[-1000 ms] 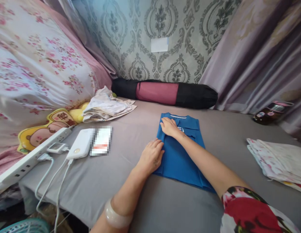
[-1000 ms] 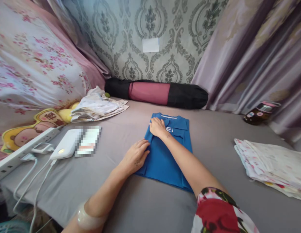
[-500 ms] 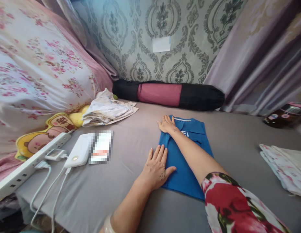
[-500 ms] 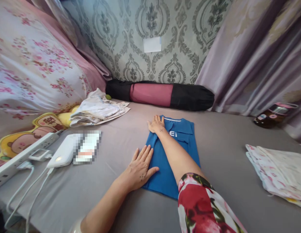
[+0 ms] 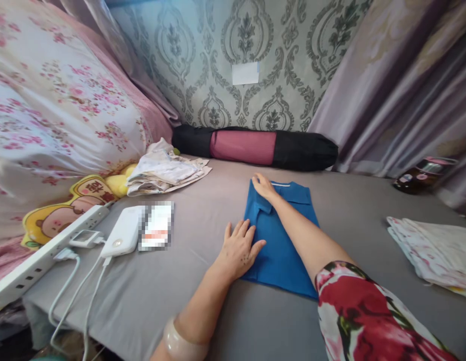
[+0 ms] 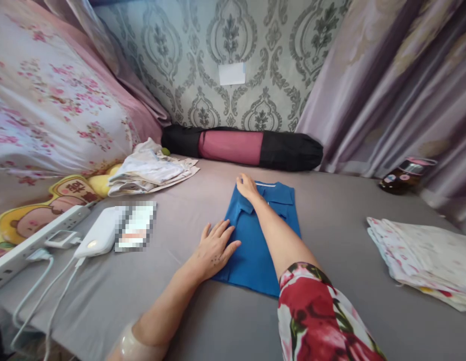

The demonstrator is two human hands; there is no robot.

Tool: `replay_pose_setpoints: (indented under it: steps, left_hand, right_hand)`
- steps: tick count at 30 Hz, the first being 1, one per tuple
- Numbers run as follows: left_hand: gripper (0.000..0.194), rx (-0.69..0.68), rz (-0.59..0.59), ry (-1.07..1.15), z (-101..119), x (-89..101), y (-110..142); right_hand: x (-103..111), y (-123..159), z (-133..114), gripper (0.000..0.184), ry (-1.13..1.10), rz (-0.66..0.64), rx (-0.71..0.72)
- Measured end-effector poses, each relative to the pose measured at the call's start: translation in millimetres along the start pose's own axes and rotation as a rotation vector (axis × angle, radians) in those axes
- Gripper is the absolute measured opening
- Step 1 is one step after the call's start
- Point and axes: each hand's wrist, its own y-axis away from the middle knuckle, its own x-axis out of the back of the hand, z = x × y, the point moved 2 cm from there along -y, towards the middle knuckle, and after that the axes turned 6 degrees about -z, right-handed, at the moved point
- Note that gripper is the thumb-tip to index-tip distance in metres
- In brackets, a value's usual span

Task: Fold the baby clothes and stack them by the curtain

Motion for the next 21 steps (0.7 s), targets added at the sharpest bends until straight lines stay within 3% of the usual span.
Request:
replay_pose_setpoints:
  steps: [3,7,12,21]
  left_hand:
    - [0.049,0.010,0.074,0.000,-1.1,2.0,-0.5]
    - [0.037,0.063,0.162,0.024,-5.2,4.3,-0.2]
    - [0.032,0.100,0.238,0.082,-12.7,5.6,-0.2]
    - [0.029,0.088,0.230,0.085,-16.1,2.1,-1.2]
  right_hand:
    - [23.6,5.9,24.2,0.040,0.056,0.128,-0.145]
    - [41.4,21.4,52.6,0.028,0.179,0.065,-0.323]
    - [43.8,30.3,58.7,0.023,0.202,0.006,-0.349]
    - [41.3,33.9,56.7,0.018,0.112,0.021,-0.366]
